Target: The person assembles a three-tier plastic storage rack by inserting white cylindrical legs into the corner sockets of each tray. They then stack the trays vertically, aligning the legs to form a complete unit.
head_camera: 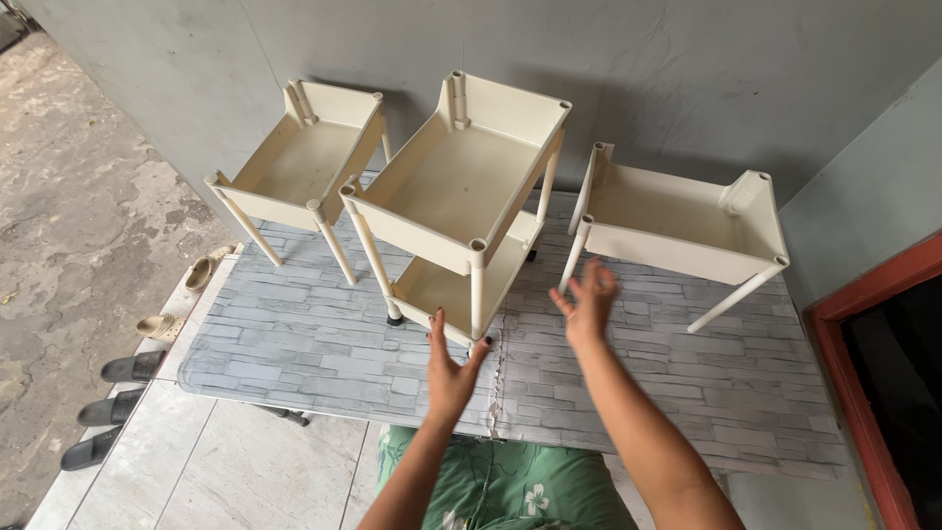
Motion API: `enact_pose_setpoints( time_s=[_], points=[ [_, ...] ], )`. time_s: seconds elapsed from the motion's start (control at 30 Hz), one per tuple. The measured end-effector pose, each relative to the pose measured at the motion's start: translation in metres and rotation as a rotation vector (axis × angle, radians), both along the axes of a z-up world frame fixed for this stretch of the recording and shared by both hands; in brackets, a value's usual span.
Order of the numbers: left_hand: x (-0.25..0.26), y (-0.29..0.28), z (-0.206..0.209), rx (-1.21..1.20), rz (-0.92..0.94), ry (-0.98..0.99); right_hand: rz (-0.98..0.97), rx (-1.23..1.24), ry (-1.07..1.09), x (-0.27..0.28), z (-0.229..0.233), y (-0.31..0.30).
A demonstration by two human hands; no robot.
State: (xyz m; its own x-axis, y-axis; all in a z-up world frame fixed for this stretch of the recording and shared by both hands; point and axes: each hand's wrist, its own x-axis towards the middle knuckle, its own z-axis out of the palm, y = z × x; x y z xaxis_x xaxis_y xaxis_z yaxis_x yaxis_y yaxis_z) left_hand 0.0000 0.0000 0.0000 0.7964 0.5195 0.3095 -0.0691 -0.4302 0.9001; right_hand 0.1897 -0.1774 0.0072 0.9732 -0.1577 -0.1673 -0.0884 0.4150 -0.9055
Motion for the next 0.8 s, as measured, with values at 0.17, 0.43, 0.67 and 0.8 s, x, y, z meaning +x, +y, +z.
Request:
enact_pose_setpoints(
  time_s=[0.17,0.43,0.67,0.8],
  points=[
    [0.019,-0.019,-0.005,0.027,0.018,0.043,-0.235,0.326,0.240,0.040,0.063,-0.050],
    [0.047,-0.008,-0.028,0.153,0.037,-0.009,-0.145,0.531,0.145,0.068,0.071,-0.085],
    [0.076,0.011,-0.043,0.242,0.071,-0.004,-0.252,0.499,0.128,0.057,0.072,-0.126],
    [0.075,0.019,-0.027,0.032,0.039,0.095,-0.249,0.472,0.057,0.049,0.065,-0.145]
  ],
)
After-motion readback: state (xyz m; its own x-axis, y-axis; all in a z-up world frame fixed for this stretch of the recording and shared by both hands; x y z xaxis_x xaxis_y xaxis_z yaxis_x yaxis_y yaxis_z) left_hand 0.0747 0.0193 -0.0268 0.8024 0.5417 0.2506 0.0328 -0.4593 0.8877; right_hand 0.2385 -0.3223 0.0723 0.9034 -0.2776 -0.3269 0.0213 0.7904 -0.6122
